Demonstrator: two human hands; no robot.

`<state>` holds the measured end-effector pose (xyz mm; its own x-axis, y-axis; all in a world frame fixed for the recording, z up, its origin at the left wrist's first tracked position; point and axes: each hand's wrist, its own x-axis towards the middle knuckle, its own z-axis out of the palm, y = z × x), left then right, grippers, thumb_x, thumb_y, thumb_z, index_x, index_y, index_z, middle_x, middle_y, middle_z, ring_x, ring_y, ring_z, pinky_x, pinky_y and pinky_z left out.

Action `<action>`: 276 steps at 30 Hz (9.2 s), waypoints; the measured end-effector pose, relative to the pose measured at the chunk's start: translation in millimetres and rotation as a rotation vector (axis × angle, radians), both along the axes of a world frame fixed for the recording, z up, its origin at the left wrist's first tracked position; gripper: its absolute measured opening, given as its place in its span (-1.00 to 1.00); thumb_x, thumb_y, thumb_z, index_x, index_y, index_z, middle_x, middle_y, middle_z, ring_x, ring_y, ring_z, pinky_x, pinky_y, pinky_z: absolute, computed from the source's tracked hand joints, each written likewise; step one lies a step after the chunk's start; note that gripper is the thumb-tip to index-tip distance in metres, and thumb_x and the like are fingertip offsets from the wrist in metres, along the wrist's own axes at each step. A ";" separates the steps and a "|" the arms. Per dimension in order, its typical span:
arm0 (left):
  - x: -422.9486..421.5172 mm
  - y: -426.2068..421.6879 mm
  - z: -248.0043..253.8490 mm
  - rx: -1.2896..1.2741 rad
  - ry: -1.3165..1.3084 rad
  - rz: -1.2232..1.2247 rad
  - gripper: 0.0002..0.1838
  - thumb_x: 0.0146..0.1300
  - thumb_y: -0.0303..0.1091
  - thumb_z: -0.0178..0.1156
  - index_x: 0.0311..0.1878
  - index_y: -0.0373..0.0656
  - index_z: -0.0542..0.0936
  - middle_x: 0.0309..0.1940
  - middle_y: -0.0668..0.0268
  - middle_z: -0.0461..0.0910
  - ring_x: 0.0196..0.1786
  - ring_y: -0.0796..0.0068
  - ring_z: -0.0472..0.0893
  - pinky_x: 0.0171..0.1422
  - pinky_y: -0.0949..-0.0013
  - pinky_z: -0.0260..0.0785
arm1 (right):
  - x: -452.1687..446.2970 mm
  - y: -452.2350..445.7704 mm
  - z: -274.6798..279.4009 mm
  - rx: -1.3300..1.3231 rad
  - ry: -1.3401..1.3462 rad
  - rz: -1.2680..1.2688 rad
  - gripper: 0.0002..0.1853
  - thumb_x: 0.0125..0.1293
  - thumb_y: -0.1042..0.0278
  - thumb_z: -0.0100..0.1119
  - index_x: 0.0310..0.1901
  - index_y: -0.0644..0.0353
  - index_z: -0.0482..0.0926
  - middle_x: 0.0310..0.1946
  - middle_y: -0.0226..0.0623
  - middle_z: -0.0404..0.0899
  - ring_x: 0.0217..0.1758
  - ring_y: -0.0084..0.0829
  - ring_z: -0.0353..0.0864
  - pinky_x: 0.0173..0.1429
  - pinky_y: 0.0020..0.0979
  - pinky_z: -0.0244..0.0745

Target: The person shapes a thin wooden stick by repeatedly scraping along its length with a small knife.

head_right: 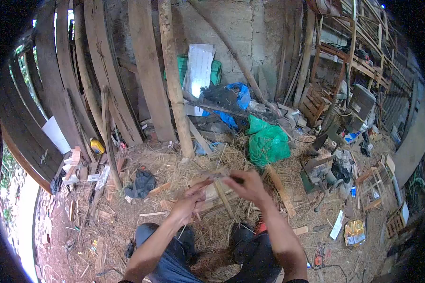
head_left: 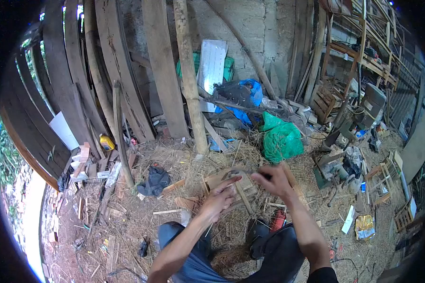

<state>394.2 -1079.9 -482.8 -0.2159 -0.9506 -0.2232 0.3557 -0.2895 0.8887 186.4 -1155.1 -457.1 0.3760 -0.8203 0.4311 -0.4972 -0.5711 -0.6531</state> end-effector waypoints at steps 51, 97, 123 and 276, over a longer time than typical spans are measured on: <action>14.0 -1.8 -3.2 -0.024 -0.041 -0.069 -0.65 0.40 -0.32 -0.05 0.23 -0.03 0.42 -0.53 0.59 0.24 -0.65 0.83 0.08 -0.63 0.68 -0.10 | -43.6 -46.2 -44.6 0.129 -0.163 -0.329 -0.50 0.24 -0.10 0.14 -0.39 0.33 0.58 -0.65 -0.24 0.48 -0.58 -0.46 0.40 -0.44 -0.35 0.27; 42.2 -29.2 7.1 -0.454 -0.030 0.717 -0.75 0.37 -0.30 0.06 -0.06 -0.31 0.53 -0.42 0.40 0.49 -0.43 0.68 0.42 -0.35 0.56 0.31 | 22.2 4.7 -7.2 0.712 -0.081 0.318 -0.75 0.23 0.13 0.22 -0.34 0.16 0.60 -0.58 -0.56 0.45 -0.57 -0.74 0.24 -0.49 -0.60 0.10; 1.6 -10.2 -4.6 0.051 0.260 -0.058 -0.65 0.37 -0.42 0.01 0.21 -0.12 0.39 -0.44 0.51 0.29 -0.54 0.78 0.18 -0.53 0.68 0.03 | 35.9 -0.6 -34.4 -0.043 0.383 -0.231 -0.66 0.14 0.11 0.20 -0.57 0.25 0.60 -0.67 0.00 0.51 -0.53 -0.01 0.56 -0.39 -0.10 0.44; -2.9 -5.0 5.1 -0.259 -0.235 0.179 -0.81 0.40 -0.29 0.01 -0.14 -0.17 0.54 -0.52 0.57 0.29 -0.49 0.80 0.20 -0.44 0.64 0.03 | 46.3 17.5 -9.8 0.462 -0.433 0.278 -0.82 0.41 0.38 -0.05 -0.04 0.23 0.43 -0.50 -0.49 0.46 -0.50 -0.72 0.33 -0.48 -0.62 0.21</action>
